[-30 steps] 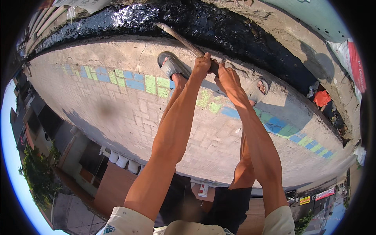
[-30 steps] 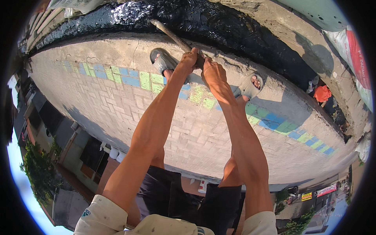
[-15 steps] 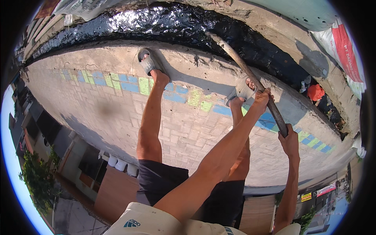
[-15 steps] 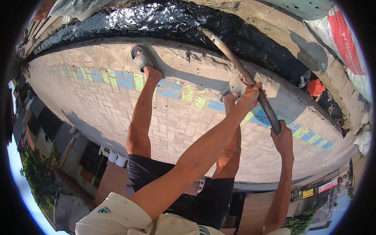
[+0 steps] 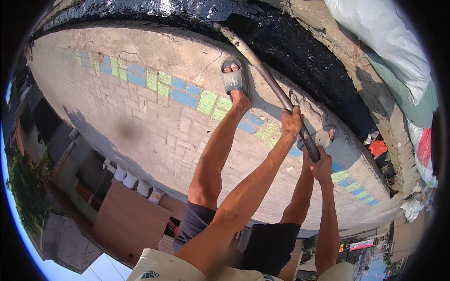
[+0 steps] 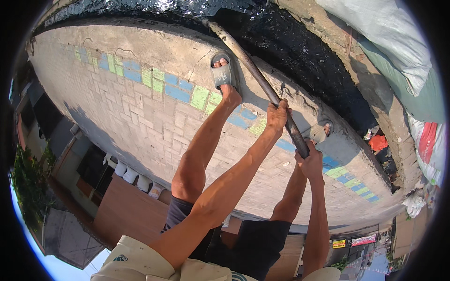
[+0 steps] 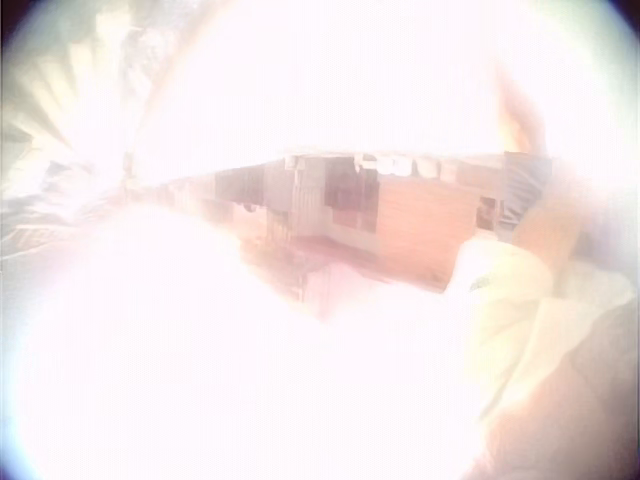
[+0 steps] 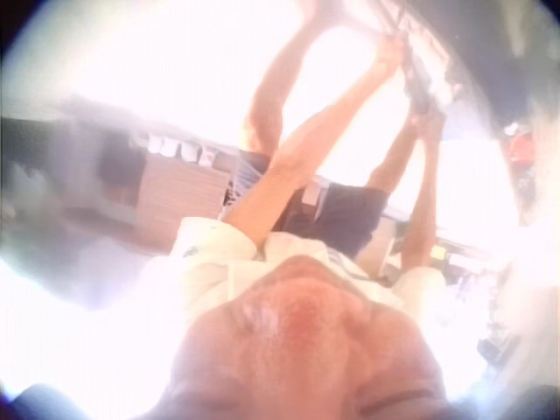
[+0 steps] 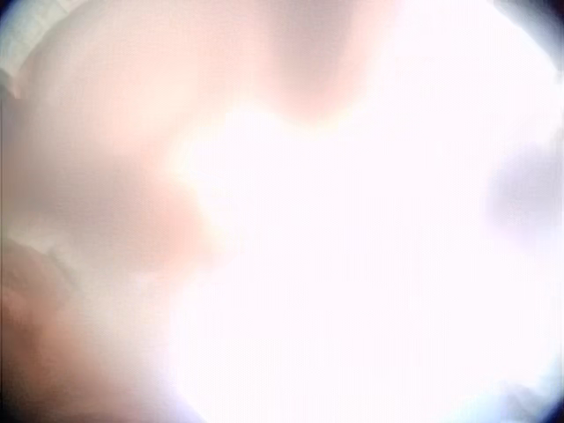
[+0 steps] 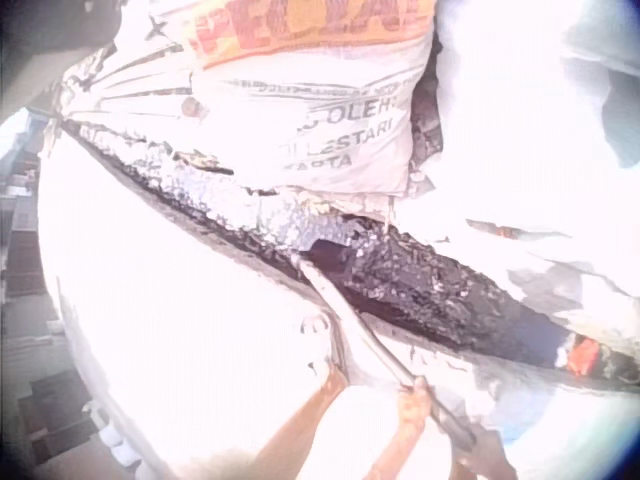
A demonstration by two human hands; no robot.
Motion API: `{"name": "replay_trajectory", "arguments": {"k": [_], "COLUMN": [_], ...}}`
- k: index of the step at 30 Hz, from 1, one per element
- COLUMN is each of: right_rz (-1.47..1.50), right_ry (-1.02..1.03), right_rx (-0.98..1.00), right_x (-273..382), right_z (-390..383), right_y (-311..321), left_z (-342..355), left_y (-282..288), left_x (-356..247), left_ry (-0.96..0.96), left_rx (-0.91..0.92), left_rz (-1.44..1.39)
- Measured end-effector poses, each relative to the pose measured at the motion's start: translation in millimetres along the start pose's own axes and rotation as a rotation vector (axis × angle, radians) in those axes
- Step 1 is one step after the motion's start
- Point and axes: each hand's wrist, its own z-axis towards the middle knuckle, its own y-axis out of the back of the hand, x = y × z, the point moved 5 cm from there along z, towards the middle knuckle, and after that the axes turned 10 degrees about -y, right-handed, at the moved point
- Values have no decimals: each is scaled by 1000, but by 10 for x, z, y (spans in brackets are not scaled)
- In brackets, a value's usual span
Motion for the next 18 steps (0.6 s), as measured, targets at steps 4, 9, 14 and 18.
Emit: {"name": "replay_trajectory", "arguments": {"k": [4, 9, 14, 18], "right_rz": [-31, -198, -147, -292], "right_ry": [125, 370, 398, 157], "right_rx": [118, 138, -168, -141], "right_x": [1602, 4061, 4015, 2993], "right_z": [1425, 2509, 2737, 2307], "right_y": [-1333, -2337, -2120, -1605], "left_z": [1429, 3116, 3157, 2432], "left_y": [810, 1563, 1079, 720], "left_x": [-1653, -3591, -3595, -2587], "left_ry": [-235, -708, -205, -224], "left_rx": [-94, -27, 112, 61], "left_rz": [140, 1108, 529, 695]}}
